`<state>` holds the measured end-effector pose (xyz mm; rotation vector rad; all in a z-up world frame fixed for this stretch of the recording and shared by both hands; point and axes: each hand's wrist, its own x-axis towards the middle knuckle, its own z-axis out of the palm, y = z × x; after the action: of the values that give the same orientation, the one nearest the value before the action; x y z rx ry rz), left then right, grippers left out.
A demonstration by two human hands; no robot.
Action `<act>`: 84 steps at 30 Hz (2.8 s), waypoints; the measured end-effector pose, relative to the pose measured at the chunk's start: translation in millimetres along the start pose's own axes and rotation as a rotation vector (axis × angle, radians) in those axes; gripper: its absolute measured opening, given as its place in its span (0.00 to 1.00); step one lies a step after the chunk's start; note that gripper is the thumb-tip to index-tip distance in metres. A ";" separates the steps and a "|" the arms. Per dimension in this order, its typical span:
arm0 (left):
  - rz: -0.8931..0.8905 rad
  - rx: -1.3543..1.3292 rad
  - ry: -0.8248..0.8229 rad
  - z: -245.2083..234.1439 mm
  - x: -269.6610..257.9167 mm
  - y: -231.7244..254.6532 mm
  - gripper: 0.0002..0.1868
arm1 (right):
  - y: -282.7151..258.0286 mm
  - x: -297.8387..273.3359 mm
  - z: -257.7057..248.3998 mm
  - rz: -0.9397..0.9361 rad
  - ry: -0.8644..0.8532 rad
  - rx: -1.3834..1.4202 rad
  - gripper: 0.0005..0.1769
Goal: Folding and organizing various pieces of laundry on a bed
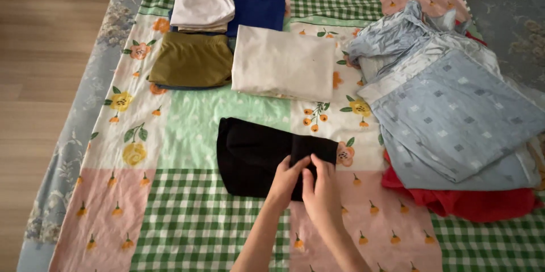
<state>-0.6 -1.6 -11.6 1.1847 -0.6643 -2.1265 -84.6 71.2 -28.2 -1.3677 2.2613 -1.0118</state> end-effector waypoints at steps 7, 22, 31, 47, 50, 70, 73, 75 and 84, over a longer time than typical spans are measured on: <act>0.445 0.749 0.392 -18.2 16.5 -48.9 0.16 | 49.1 -2.3 15.0 -0.251 -0.047 -0.291 0.29; 0.939 1.640 0.245 -27.7 -0.2 -68.4 0.32 | 79.5 27.0 -4.3 0.274 0.200 0.221 0.21; 1.002 1.770 0.334 -29.9 -1.6 -72.0 0.36 | 152.5 106.1 -5.0 0.040 -0.124 -0.079 0.11; 0.028 -0.476 0.094 -57.0 25.9 -34.9 0.37 | -156.3 36.4 -47.2 0.598 -0.396 0.616 0.29; 0.068 -0.659 0.197 -78.8 11.8 -26.9 0.37 | -112.8 32.8 31.8 0.266 -0.432 0.311 0.37; -0.346 -0.519 0.963 -56.7 -55.2 14.7 0.32 | -69.6 89.0 97.6 -0.660 -0.461 -0.446 0.38; -0.312 -0.473 1.006 -55.8 -42.4 11.1 0.33 | -86.7 100.7 81.8 -0.317 -0.492 -0.266 0.50; -0.360 -0.408 1.014 -56.7 -41.1 16.9 0.41 | -95.8 102.2 72.3 0.087 -0.667 -0.099 0.60; -0.040 -0.211 0.876 -133.4 -28.5 -17.0 0.37 | -107.5 84.1 28.0 0.724 -0.752 0.291 0.48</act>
<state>122.9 13.0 -70.2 1.8030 -0.0159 -1.4217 -40.7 -44.5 35.7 -0.5607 1.7048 -0.4338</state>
